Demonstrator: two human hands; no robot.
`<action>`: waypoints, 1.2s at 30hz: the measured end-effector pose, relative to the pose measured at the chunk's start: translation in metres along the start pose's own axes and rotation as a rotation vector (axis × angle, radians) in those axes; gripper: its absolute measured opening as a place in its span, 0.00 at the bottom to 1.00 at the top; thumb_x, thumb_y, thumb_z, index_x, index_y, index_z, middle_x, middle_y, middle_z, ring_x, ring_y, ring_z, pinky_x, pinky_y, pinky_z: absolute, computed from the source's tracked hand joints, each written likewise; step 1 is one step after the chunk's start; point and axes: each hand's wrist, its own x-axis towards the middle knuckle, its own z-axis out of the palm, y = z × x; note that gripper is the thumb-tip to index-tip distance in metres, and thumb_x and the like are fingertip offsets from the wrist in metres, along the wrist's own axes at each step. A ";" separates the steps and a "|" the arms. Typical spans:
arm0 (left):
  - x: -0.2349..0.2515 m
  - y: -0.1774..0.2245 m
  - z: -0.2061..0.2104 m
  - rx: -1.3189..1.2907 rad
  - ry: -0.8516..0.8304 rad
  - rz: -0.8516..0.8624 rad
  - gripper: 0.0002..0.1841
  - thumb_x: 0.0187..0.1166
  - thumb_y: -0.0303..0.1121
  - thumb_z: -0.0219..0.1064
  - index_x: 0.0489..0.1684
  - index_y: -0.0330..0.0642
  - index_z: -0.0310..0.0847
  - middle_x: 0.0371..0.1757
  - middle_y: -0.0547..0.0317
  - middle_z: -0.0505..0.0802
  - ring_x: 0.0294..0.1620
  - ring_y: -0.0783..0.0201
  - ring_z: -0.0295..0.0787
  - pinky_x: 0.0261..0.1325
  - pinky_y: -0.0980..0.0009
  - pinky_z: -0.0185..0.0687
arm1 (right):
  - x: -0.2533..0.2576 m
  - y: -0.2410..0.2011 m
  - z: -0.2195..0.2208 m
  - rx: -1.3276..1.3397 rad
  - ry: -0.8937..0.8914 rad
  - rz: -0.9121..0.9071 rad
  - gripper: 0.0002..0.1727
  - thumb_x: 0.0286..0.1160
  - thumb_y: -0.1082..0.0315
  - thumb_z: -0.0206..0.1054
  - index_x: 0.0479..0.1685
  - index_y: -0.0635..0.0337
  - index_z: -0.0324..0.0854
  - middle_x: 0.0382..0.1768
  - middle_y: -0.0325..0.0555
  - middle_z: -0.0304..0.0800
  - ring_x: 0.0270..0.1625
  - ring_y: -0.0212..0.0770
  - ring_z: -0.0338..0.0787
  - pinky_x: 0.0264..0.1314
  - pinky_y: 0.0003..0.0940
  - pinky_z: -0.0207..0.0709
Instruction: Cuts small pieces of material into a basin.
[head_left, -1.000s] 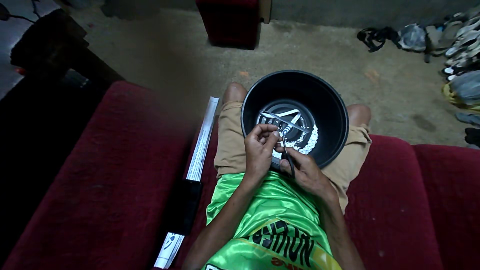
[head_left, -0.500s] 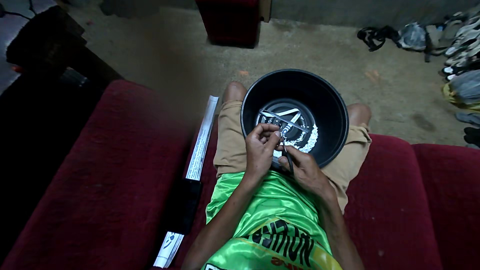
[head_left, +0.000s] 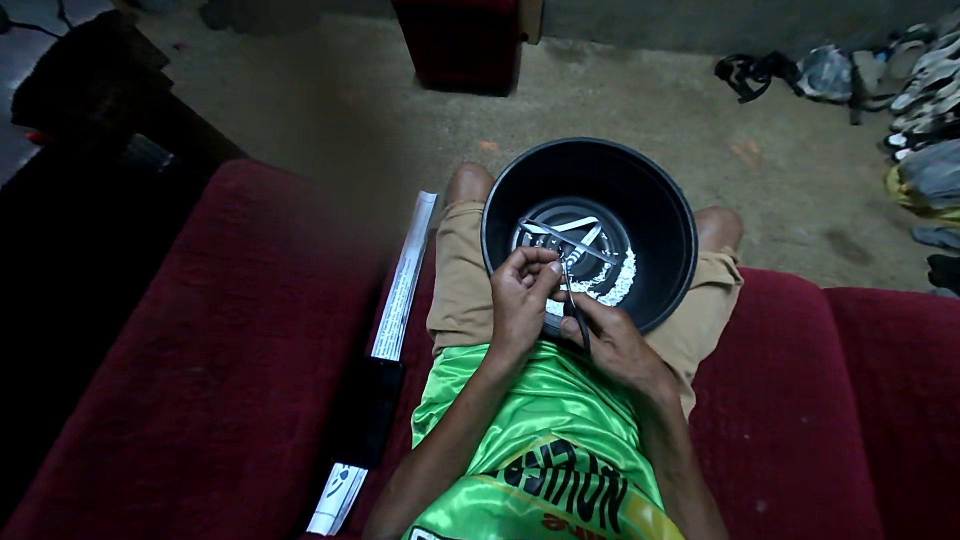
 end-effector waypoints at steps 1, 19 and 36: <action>0.000 0.000 0.000 -0.002 0.000 0.002 0.07 0.82 0.22 0.66 0.53 0.35 0.82 0.38 0.51 0.91 0.31 0.62 0.90 0.39 0.66 0.92 | 0.000 0.000 0.000 -0.002 0.006 0.001 0.28 0.87 0.43 0.56 0.65 0.56 0.83 0.30 0.36 0.84 0.29 0.26 0.81 0.35 0.26 0.78; 0.001 -0.005 -0.001 0.004 0.021 0.048 0.07 0.81 0.23 0.67 0.53 0.36 0.83 0.37 0.52 0.91 0.32 0.62 0.90 0.39 0.66 0.91 | 0.000 -0.002 0.001 -0.041 0.007 0.014 0.29 0.86 0.41 0.57 0.65 0.57 0.83 0.28 0.35 0.81 0.27 0.26 0.77 0.33 0.26 0.75; 0.000 -0.003 -0.001 0.080 0.005 0.065 0.07 0.83 0.22 0.65 0.53 0.34 0.82 0.38 0.52 0.92 0.31 0.62 0.92 0.39 0.65 0.94 | 0.002 0.001 0.005 -0.039 0.063 0.006 0.24 0.88 0.47 0.58 0.62 0.57 0.85 0.28 0.37 0.83 0.28 0.28 0.81 0.34 0.27 0.79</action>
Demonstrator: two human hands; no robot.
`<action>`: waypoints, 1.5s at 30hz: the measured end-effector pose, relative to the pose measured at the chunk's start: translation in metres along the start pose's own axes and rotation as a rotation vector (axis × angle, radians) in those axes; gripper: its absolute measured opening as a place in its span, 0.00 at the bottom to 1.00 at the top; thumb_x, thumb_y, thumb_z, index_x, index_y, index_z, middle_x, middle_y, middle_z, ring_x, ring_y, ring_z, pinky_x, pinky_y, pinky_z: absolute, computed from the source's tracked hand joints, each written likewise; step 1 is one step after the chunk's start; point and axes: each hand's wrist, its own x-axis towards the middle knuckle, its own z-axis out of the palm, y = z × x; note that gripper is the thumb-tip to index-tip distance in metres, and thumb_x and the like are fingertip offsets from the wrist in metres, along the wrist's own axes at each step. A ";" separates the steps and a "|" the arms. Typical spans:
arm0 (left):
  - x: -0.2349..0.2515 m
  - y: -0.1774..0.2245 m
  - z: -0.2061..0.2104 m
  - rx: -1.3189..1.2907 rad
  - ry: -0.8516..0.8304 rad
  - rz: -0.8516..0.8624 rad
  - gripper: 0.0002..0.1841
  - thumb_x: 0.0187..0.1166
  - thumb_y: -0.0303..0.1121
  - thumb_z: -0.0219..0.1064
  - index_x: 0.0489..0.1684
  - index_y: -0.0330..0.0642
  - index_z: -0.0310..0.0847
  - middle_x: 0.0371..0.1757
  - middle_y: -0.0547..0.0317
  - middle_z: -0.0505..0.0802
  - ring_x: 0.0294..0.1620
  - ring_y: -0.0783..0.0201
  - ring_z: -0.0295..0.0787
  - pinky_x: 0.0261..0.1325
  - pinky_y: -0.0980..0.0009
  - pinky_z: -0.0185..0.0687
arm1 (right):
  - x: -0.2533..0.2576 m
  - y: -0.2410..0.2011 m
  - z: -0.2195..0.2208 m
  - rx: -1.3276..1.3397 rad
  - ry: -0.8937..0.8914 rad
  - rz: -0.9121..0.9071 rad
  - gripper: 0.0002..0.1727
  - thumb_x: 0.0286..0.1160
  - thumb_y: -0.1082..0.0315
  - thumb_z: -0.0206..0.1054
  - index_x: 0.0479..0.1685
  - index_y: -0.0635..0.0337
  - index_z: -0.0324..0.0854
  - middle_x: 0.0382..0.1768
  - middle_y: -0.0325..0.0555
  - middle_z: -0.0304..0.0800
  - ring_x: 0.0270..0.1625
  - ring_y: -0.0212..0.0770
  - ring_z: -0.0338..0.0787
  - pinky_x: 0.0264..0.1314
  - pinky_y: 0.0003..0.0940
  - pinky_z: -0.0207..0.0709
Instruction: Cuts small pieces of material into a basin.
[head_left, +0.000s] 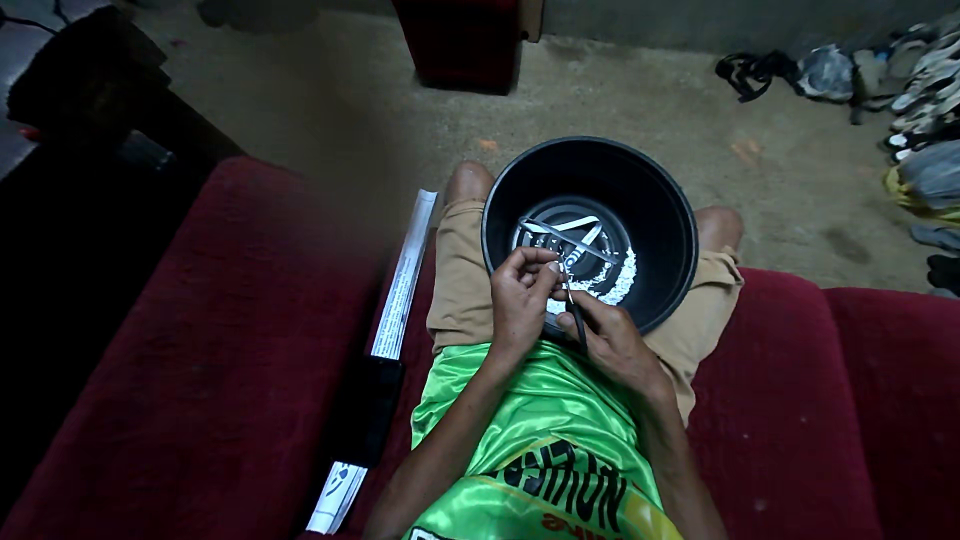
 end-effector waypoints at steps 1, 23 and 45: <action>0.000 0.001 0.000 -0.002 0.001 -0.005 0.07 0.83 0.22 0.65 0.53 0.34 0.82 0.37 0.53 0.92 0.30 0.62 0.92 0.39 0.66 0.94 | 0.000 0.000 0.000 0.006 0.001 0.000 0.24 0.88 0.47 0.58 0.62 0.58 0.84 0.28 0.37 0.83 0.28 0.28 0.81 0.35 0.27 0.79; 0.000 0.004 0.000 0.007 -0.033 -0.005 0.07 0.82 0.21 0.66 0.53 0.35 0.83 0.37 0.52 0.91 0.30 0.63 0.90 0.37 0.67 0.93 | -0.001 0.002 -0.004 0.031 -0.041 0.002 0.27 0.87 0.44 0.57 0.64 0.56 0.84 0.29 0.36 0.83 0.28 0.27 0.80 0.34 0.26 0.78; 0.001 0.001 -0.001 0.034 -0.046 0.016 0.08 0.80 0.20 0.68 0.52 0.34 0.82 0.36 0.50 0.92 0.29 0.60 0.92 0.36 0.66 0.94 | -0.002 -0.001 -0.007 -0.003 -0.062 0.015 0.26 0.87 0.44 0.57 0.63 0.56 0.84 0.28 0.35 0.81 0.28 0.26 0.78 0.34 0.25 0.76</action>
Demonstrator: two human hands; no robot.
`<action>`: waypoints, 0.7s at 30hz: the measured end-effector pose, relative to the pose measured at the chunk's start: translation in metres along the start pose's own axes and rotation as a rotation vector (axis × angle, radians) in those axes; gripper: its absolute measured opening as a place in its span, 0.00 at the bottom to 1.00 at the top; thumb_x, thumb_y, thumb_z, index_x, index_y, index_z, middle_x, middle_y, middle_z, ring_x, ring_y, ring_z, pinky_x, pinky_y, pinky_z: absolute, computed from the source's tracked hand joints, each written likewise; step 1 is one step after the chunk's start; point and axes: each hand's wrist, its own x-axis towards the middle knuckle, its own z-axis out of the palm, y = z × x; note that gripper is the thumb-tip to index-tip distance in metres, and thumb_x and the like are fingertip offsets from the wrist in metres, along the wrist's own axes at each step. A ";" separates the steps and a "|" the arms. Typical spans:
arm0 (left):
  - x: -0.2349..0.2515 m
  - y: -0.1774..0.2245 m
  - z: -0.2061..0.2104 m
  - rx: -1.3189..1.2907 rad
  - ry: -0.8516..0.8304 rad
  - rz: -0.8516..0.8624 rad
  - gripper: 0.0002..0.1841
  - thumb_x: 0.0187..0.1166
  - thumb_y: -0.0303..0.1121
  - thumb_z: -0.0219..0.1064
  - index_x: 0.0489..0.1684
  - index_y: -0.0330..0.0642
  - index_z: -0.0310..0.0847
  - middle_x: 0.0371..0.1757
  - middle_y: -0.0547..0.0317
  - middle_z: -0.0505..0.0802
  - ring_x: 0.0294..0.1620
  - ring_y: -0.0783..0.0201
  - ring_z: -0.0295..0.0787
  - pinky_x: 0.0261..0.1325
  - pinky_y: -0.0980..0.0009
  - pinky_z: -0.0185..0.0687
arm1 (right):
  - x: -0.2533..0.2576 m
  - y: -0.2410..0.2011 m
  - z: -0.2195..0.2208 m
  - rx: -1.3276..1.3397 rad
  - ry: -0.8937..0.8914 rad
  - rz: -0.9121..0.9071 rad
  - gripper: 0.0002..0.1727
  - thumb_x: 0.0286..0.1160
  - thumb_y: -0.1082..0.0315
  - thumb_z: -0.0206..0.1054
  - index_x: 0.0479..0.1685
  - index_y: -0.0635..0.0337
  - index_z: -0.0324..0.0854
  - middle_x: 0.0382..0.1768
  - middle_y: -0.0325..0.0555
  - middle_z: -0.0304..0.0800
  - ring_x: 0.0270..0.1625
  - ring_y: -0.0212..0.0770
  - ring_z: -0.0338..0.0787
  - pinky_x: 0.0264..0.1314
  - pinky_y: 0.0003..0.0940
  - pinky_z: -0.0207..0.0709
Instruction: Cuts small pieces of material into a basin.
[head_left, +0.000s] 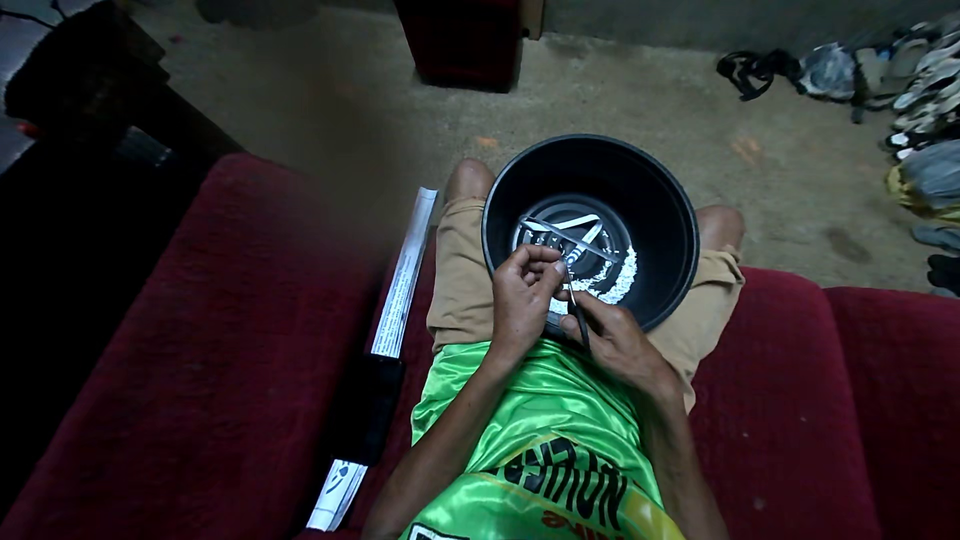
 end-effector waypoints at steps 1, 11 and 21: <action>0.000 0.000 0.000 0.002 -0.002 0.000 0.08 0.80 0.20 0.68 0.52 0.34 0.82 0.36 0.50 0.92 0.29 0.60 0.92 0.36 0.66 0.94 | 0.000 0.000 0.000 -0.004 0.000 0.001 0.26 0.87 0.44 0.57 0.63 0.56 0.84 0.27 0.35 0.81 0.27 0.26 0.78 0.34 0.26 0.76; 0.001 0.000 -0.003 0.000 -0.020 -0.035 0.07 0.86 0.25 0.63 0.55 0.34 0.81 0.40 0.51 0.92 0.33 0.60 0.93 0.41 0.64 0.95 | 0.000 0.001 0.002 0.019 0.034 0.002 0.24 0.88 0.47 0.58 0.64 0.55 0.84 0.30 0.37 0.84 0.29 0.28 0.81 0.35 0.28 0.79; 0.005 -0.008 -0.013 0.192 -0.051 0.047 0.09 0.85 0.34 0.65 0.44 0.39 0.87 0.34 0.57 0.90 0.32 0.64 0.88 0.38 0.67 0.87 | 0.000 0.004 0.003 0.027 0.076 -0.011 0.24 0.88 0.48 0.59 0.65 0.56 0.84 0.27 0.35 0.83 0.27 0.26 0.79 0.32 0.25 0.77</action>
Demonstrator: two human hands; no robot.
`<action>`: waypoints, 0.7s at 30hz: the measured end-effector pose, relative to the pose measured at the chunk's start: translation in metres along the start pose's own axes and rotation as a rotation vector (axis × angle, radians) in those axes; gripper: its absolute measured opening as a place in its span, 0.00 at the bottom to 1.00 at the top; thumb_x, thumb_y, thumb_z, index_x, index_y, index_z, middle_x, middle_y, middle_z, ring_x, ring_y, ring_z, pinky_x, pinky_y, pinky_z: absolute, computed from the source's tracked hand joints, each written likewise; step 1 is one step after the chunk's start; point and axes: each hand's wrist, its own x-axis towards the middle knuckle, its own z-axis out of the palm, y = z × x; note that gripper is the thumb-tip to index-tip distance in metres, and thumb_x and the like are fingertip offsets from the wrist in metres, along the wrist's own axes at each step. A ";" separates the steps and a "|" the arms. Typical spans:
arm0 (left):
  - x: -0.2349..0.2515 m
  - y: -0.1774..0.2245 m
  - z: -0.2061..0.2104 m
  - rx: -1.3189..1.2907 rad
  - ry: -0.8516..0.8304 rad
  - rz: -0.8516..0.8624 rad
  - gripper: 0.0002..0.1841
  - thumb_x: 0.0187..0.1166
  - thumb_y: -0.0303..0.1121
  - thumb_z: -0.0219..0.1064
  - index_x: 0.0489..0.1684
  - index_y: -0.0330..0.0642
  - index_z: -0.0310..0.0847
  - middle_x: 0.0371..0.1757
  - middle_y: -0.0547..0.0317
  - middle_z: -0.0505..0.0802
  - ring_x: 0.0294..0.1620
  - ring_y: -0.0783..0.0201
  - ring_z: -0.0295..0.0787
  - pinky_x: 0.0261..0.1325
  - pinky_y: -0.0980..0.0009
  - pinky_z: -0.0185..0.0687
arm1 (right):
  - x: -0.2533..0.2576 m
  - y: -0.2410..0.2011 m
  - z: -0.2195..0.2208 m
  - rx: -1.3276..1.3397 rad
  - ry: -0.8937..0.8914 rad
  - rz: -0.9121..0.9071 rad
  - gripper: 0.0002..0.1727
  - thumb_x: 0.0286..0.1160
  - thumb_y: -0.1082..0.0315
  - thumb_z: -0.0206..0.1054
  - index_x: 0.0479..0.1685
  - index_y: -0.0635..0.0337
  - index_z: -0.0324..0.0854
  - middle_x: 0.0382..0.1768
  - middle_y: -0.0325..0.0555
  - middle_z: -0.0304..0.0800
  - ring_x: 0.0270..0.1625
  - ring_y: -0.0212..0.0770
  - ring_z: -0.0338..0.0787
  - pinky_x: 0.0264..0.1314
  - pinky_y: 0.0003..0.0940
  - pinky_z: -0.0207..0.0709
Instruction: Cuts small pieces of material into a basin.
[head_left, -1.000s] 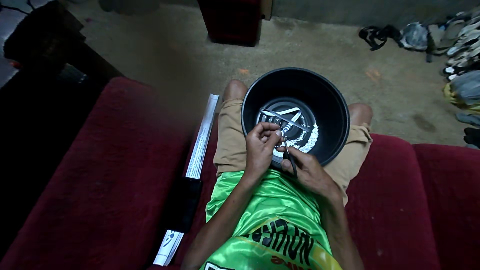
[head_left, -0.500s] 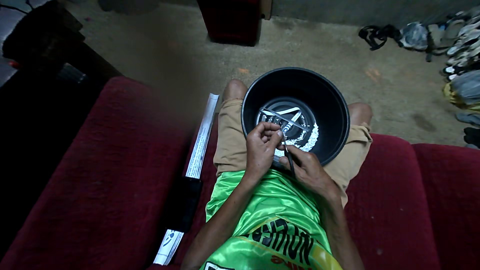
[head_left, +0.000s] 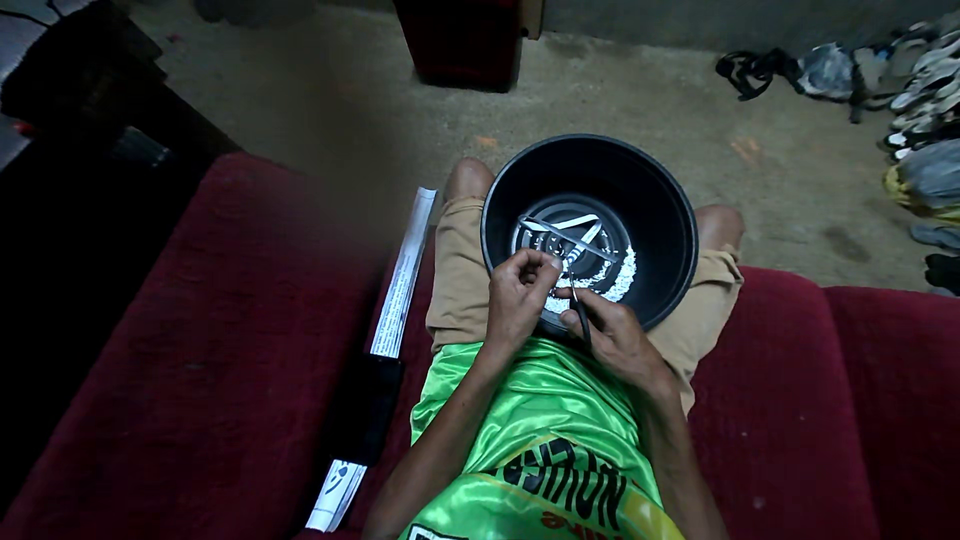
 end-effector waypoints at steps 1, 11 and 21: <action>0.000 0.000 0.000 0.001 -0.009 0.006 0.08 0.84 0.34 0.66 0.41 0.39 0.87 0.32 0.57 0.90 0.30 0.64 0.87 0.35 0.68 0.86 | 0.000 -0.001 0.000 -0.007 0.002 0.000 0.23 0.87 0.48 0.59 0.63 0.56 0.84 0.27 0.35 0.82 0.26 0.26 0.78 0.32 0.25 0.76; 0.000 0.003 0.001 -0.053 -0.010 -0.035 0.05 0.84 0.29 0.67 0.40 0.38 0.86 0.33 0.56 0.90 0.30 0.64 0.87 0.36 0.69 0.87 | -0.002 0.001 -0.002 0.066 -0.028 0.016 0.22 0.87 0.49 0.60 0.66 0.54 0.85 0.28 0.35 0.84 0.26 0.27 0.79 0.31 0.26 0.77; -0.003 0.004 0.003 -0.148 -0.027 -0.070 0.05 0.83 0.28 0.67 0.40 0.37 0.86 0.33 0.54 0.90 0.30 0.63 0.88 0.37 0.68 0.89 | -0.002 -0.001 -0.004 0.011 -0.050 -0.016 0.26 0.86 0.44 0.59 0.64 0.55 0.84 0.30 0.35 0.84 0.30 0.25 0.80 0.36 0.25 0.78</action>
